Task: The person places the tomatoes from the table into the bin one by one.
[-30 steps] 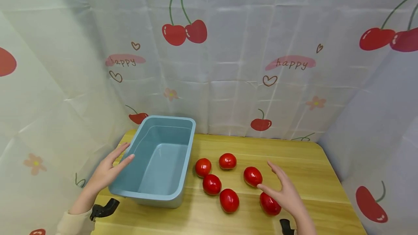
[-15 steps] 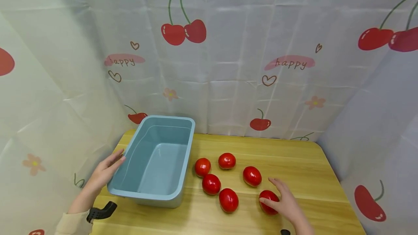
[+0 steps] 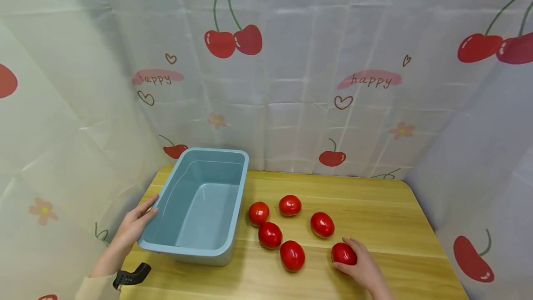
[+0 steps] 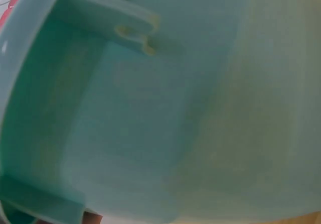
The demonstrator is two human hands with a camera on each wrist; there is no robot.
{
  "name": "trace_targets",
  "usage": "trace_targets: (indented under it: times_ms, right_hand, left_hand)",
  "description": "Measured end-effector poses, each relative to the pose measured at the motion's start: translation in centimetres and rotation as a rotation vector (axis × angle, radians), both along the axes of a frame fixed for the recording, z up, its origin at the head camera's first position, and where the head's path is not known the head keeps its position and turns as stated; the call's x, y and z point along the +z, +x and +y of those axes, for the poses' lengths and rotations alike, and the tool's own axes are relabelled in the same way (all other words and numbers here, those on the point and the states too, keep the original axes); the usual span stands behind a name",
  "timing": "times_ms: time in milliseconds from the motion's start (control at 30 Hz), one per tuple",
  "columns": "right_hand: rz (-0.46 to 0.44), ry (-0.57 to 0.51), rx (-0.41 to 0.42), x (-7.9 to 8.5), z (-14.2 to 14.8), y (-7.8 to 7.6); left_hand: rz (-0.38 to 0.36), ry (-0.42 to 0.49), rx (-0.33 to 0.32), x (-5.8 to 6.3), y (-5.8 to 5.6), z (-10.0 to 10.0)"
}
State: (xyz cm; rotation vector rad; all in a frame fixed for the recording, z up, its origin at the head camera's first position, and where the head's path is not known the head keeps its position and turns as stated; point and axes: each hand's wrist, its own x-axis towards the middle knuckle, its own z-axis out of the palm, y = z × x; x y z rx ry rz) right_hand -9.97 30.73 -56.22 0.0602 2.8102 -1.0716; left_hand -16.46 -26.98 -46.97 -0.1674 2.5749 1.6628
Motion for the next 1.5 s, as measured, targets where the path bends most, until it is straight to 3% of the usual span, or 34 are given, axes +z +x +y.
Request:
trace_targets:
  times_ms: [233, 433, 933, 1500]
  right_hand:
    - [-0.064, -0.027, -0.062, -0.7, -0.1, 0.0]
    - [-0.078, -0.038, -0.081, -0.3, -0.4, -0.1]
    - [-0.042, -0.072, -0.023, 2.6, -0.8, -1.3]
    - [0.048, -0.237, 0.038, 6.2, -2.4, -3.6]
  left_hand:
    - [-0.006, 0.008, 0.017, -0.2, 0.1, 0.0]
    - [-0.006, 0.010, 0.008, -0.2, 0.1, -0.1]
    - [-0.009, 0.002, 0.006, -0.3, 0.0, -0.2]
    - [0.018, -0.014, -0.023, -0.5, 0.0, -0.5]
